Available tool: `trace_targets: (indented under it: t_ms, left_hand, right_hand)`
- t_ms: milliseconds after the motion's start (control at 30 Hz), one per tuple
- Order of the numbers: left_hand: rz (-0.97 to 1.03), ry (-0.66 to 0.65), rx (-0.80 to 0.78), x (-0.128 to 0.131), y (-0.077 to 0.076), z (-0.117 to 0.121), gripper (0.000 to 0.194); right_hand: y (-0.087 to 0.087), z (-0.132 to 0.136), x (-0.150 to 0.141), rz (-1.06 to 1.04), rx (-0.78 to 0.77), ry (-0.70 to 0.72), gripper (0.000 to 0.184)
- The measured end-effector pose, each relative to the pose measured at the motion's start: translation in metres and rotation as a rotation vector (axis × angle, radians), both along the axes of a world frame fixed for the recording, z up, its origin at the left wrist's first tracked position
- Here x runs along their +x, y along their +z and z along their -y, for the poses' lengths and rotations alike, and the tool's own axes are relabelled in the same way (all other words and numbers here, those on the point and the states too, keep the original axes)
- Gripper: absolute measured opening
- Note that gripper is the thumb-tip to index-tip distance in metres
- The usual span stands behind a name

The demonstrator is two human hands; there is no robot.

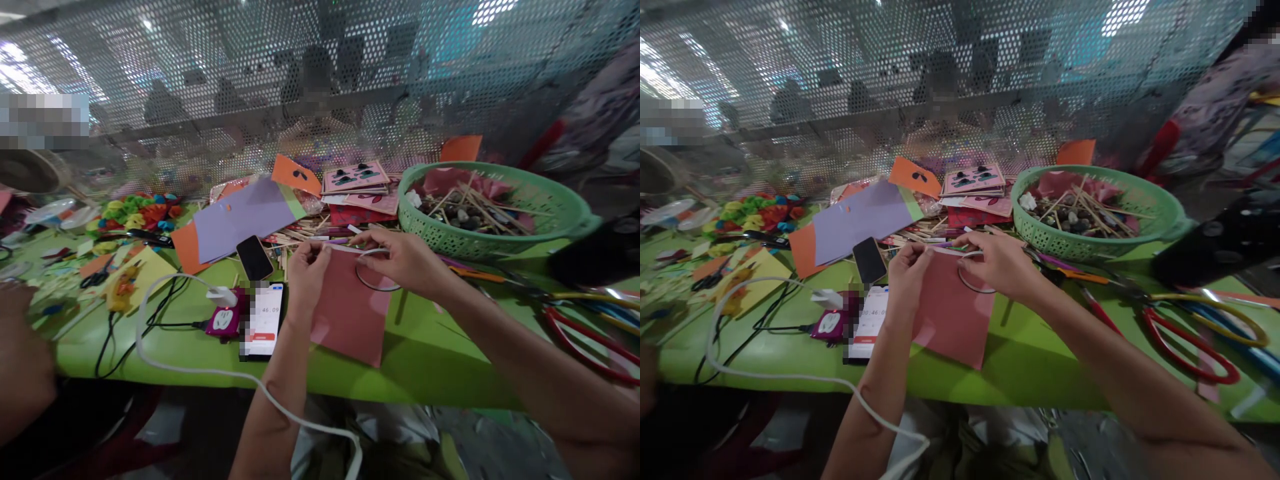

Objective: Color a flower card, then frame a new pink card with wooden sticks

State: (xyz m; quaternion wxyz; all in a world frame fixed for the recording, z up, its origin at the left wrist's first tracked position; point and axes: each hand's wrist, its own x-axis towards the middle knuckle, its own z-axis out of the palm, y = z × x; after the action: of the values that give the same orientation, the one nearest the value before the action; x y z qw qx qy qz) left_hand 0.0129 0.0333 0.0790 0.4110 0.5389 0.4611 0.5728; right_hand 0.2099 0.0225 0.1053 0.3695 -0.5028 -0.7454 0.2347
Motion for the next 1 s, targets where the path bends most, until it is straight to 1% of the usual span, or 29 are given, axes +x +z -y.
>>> trace_targets:
  t_ms: [200,300,400,467,600,733,867,1000]
  left_hand:
    - [0.041,-0.003,-0.012,-0.003,-0.003,-0.001,0.021]
    - [0.040,0.003,-0.006,-0.001,-0.003,-0.001,0.020]
    - [0.039,0.009,-0.011,0.000,-0.005,-0.001,0.019]
    - [0.046,0.000,-0.015,0.001,-0.006,-0.001,0.018]
    - [0.043,-0.007,-0.030,0.001,-0.004,0.000,0.018]
    - [0.038,0.007,-0.049,0.001,-0.001,0.002,0.017]
    - [0.067,0.009,-0.043,0.002,-0.001,0.002,0.015]
    - [0.086,-0.001,-0.034,0.002,-0.001,0.003,0.014]
  right_hand:
    - [0.002,-0.004,0.015,-0.068,-0.067,0.114,0.029]
    - [0.004,-0.003,0.019,-0.009,-0.053,0.093,0.029]
    - [0.007,-0.001,0.019,0.082,-0.001,0.042,0.022]
    - [0.009,0.000,0.018,0.108,0.012,0.034,0.017]
    - [0.011,0.000,0.019,0.083,-0.017,0.049,0.015]
    - [0.012,-0.001,0.020,0.029,-0.044,0.063,0.018]
    - [0.013,0.001,0.019,-0.015,-0.056,0.060,0.018]
    - [0.017,0.004,0.018,-0.008,-0.083,0.072,0.016]
